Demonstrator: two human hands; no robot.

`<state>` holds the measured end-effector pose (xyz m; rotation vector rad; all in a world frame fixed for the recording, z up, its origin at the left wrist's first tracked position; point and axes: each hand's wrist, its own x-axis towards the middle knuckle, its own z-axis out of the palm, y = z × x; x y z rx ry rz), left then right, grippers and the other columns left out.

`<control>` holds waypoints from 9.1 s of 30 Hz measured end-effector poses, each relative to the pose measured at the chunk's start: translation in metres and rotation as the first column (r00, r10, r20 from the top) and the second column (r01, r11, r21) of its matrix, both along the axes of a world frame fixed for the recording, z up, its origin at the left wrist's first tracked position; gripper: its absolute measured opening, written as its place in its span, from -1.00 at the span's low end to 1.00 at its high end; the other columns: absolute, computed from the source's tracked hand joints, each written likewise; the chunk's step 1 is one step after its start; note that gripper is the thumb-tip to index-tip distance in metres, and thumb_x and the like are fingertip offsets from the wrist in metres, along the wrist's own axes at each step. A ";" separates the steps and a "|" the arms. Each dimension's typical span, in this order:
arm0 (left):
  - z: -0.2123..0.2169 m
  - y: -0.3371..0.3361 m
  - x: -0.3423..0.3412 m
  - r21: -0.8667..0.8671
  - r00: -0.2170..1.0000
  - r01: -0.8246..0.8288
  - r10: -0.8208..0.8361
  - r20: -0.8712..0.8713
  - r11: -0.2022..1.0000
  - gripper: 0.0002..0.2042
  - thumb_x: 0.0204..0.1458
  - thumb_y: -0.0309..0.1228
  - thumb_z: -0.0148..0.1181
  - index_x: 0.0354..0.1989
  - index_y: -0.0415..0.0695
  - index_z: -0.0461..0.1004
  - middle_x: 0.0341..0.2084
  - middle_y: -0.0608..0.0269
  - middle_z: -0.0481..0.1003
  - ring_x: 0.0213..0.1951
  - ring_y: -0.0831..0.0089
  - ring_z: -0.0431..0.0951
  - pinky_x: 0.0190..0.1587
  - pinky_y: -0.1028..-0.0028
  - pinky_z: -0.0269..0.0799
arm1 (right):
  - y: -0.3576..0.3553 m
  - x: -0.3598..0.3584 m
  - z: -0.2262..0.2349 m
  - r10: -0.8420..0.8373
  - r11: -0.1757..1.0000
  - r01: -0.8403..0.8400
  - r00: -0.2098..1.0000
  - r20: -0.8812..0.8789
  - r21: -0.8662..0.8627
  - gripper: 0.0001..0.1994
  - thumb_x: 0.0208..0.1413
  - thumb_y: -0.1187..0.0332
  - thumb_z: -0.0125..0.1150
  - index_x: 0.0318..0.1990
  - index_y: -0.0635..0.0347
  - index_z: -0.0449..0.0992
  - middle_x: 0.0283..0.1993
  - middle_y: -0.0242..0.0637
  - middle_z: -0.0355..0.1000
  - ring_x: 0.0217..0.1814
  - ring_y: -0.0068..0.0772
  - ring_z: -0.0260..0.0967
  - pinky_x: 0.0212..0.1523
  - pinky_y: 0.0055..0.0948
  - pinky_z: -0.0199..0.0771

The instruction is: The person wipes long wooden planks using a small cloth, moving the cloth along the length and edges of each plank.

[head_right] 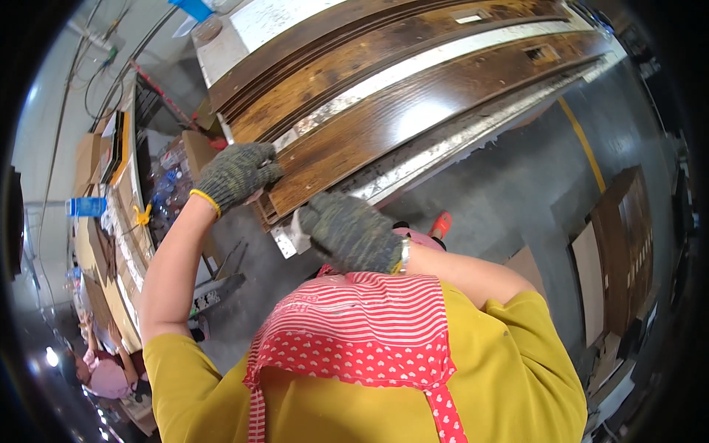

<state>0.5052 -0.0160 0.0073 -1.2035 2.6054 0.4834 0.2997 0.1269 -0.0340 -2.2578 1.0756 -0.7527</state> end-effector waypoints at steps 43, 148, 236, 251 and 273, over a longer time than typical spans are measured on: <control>0.012 -0.008 -0.024 0.120 0.975 -0.172 0.152 0.160 0.978 -0.66 -0.02 -0.09 0.20 -0.27 -0.14 0.53 -0.31 -0.07 0.55 -0.19 0.02 0.56 -0.10 0.18 0.45 | -0.017 -0.192 -0.007 -0.581 0.765 0.457 0.794 -0.181 -0.453 -0.63 -0.10 0.30 0.28 -0.07 0.13 0.51 -0.18 -0.10 0.43 -0.11 -0.06 0.41 -0.14 -0.06 0.47; 0.004 0.112 -0.110 -0.226 0.952 -0.296 0.305 0.003 0.928 -0.65 0.08 -0.25 0.09 -0.02 -0.19 0.42 0.00 -0.06 0.42 -0.30 0.04 0.59 -0.27 0.15 0.50 | -0.131 -0.095 0.017 -0.084 0.984 0.015 0.915 -0.393 -0.175 -0.89 0.06 0.38 0.17 -0.34 0.18 0.57 -0.32 -0.09 0.40 -0.24 -0.09 0.42 -0.15 -0.20 0.45; -0.028 0.163 -0.027 -0.376 0.269 -0.927 0.722 -0.637 0.014 -0.67 0.06 -0.29 0.25 -0.02 -0.12 0.48 -0.15 0.09 0.55 -0.15 0.14 0.56 -0.06 0.30 0.49 | -0.179 -0.447 -0.062 -0.568 0.812 0.271 0.571 0.593 0.516 -0.63 0.25 0.30 0.12 0.15 0.28 0.41 0.03 -0.31 0.41 -0.11 -0.52 0.41 -0.16 -0.55 0.50; -0.003 0.123 -0.042 -0.484 0.604 -0.738 0.780 -0.163 0.470 -0.72 0.12 -0.19 0.10 -0.08 -0.06 0.49 -0.14 0.10 0.52 -0.15 0.11 0.52 -0.09 0.18 0.44 | -0.179 -0.441 -0.051 -0.571 0.804 0.270 0.601 0.559 0.530 -0.62 0.25 0.27 0.13 0.15 0.26 0.41 -0.03 -0.34 0.45 -0.16 -0.56 0.41 -0.18 -0.56 0.46; -0.044 0.067 -0.117 -0.403 0.593 -0.806 0.599 -0.539 0.434 -0.67 0.10 -0.21 0.16 -0.03 -0.12 0.46 -0.12 -0.01 0.47 -0.09 0.06 0.49 -0.06 0.16 0.41 | -0.172 -0.432 -0.050 -0.539 0.839 0.361 0.654 0.531 0.407 -0.61 0.26 0.25 0.05 0.14 0.29 0.41 0.02 -0.28 0.40 -0.06 -0.52 0.40 -0.10 -0.52 0.50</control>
